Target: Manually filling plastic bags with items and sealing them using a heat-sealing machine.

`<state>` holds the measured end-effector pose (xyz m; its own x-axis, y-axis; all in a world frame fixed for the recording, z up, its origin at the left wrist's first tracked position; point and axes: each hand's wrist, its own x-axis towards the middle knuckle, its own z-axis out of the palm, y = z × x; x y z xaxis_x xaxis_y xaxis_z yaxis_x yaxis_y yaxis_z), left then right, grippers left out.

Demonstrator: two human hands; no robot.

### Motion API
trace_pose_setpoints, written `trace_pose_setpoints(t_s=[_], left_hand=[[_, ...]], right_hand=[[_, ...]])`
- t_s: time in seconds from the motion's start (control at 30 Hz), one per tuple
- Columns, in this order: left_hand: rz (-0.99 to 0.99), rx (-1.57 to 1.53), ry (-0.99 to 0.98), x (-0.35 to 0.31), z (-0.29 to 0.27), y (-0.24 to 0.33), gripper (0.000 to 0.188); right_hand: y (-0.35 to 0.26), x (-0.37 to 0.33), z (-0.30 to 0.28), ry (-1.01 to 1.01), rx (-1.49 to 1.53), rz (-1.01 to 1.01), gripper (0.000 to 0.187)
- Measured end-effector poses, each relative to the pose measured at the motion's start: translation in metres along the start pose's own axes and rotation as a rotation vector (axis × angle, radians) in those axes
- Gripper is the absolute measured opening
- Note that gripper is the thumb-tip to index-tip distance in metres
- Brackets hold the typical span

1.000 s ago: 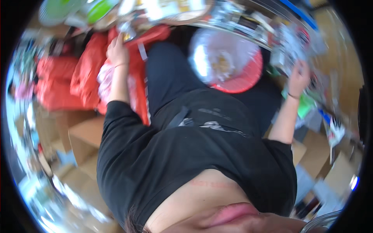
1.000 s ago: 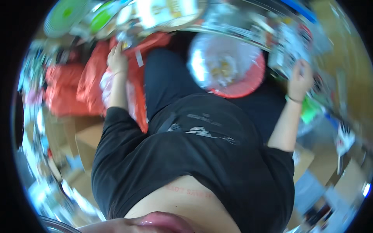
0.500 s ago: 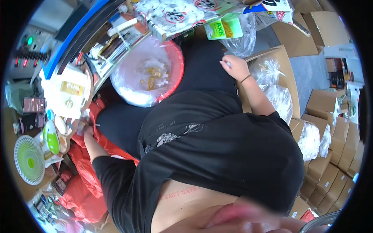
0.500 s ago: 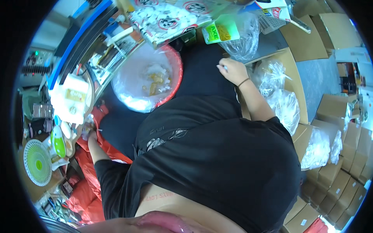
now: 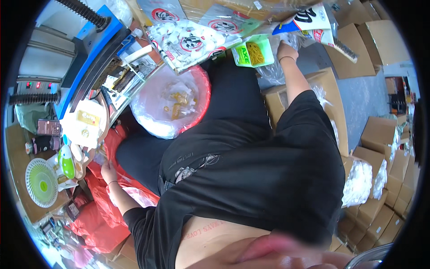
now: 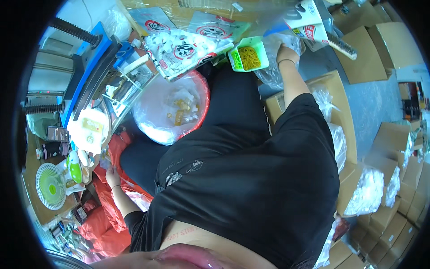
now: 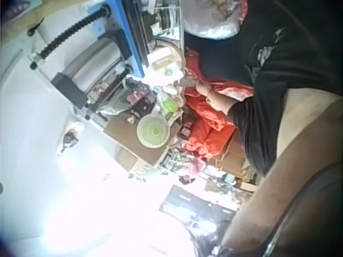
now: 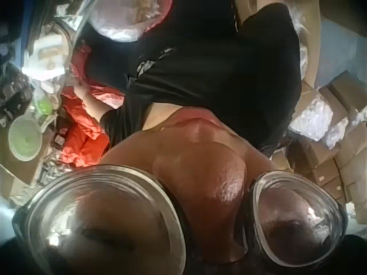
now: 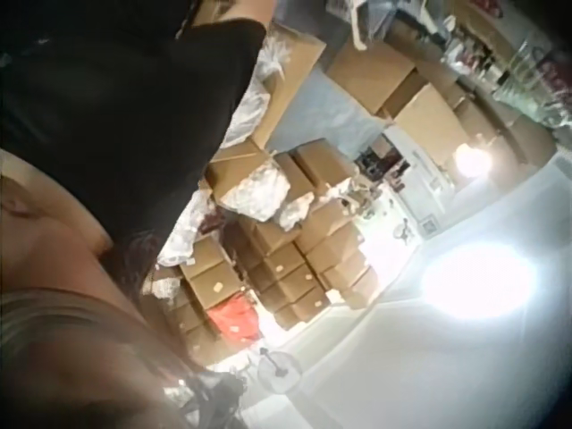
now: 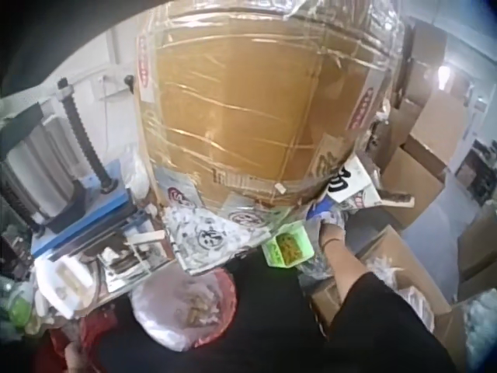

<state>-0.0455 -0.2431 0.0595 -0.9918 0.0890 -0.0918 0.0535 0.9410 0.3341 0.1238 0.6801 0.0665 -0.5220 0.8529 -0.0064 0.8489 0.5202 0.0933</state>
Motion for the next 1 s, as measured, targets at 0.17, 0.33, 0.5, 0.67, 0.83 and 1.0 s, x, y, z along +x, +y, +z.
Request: trace_pose_setpoints(t_s=[0.17, 0.33, 0.5, 0.67, 0.83, 1.0], left_hand=[[-0.002, 0.165, 0.168, -0.012, -0.001, 0.028, 0.030], [0.229, 0.184, 0.313, -0.033, -0.027, 0.075, 0.037], [0.137, 0.048, -0.485, -0.076, -0.126, 0.209, 0.051], [1.128, -0.659, -0.357, -0.092, -0.187, 0.369, 0.060], [1.438, -1.191, -0.778, -0.118, -0.208, 0.436, 0.013], [1.218, -0.920, -0.759, -0.100, -0.199, 0.406, 0.023]], right_hand=[[0.001, 0.026, 0.021, -0.100, -0.171, -0.072, 0.034], [0.005, 0.026, 0.022, -0.023, -0.189, -0.214, 0.037], [-0.007, 0.035, 0.047, -0.013, -0.192, -0.183, 0.032], [0.050, 0.076, 0.060, 0.053, -0.059, -0.055, 0.035], [-0.017, -0.023, -0.056, -0.050, -0.190, -0.483, 0.036], [-0.024, -0.150, -0.111, -0.236, -0.092, -0.767, 0.020]])
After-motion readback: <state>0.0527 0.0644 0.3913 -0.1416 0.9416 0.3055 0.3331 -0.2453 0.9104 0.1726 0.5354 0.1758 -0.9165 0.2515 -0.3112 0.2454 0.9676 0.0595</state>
